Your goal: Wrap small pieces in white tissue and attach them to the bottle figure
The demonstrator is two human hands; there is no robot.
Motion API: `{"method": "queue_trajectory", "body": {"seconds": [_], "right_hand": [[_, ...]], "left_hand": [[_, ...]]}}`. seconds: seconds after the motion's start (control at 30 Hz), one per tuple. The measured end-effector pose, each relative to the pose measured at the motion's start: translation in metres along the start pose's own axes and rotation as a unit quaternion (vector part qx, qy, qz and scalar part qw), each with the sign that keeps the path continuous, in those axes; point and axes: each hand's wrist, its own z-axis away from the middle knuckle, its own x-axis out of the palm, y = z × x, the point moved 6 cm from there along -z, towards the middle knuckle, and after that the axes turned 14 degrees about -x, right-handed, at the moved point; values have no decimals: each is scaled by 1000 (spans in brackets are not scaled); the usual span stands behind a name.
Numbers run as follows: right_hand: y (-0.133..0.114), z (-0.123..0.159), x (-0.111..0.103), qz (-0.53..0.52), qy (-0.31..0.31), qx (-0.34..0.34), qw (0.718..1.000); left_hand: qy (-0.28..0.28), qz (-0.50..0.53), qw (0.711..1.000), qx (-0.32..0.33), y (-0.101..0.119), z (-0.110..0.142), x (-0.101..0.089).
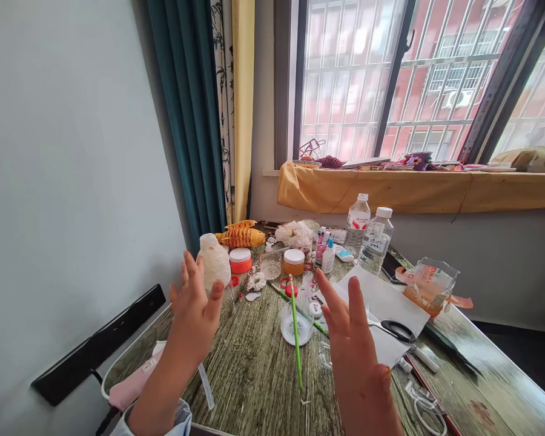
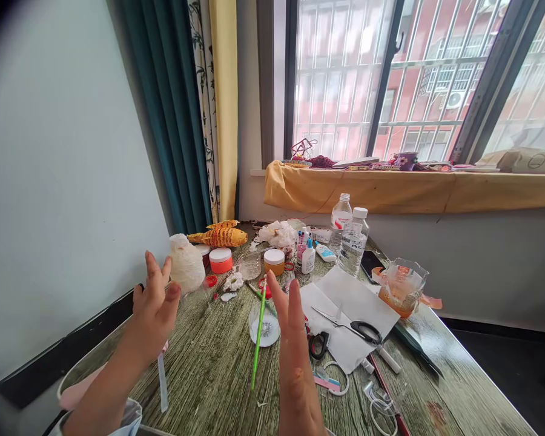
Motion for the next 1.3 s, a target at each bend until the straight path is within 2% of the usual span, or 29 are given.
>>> {"method": "queue_trajectory", "body": {"seconds": [0.27,0.57,0.8,1.1,1.3], "right_hand": [[-6,-2,3,4,5,-4,1000],[-7,-1,-2,-7,-2,37,999],[-9,-1,-10,86,-100,15,991],[-10,-4,-12,84,-138,-4,987],[-10,-5,-10,69,-139,0,988]], "left_hand": [[-24,46,999,-17,1,-2,1],[-29,75,996,-23,4,1,7],[-30,97,994,-44,0,-2,11],[-24,161,985,-51,-9,-5,10],[-11,235,970,-64,-14,-6,7]]}}
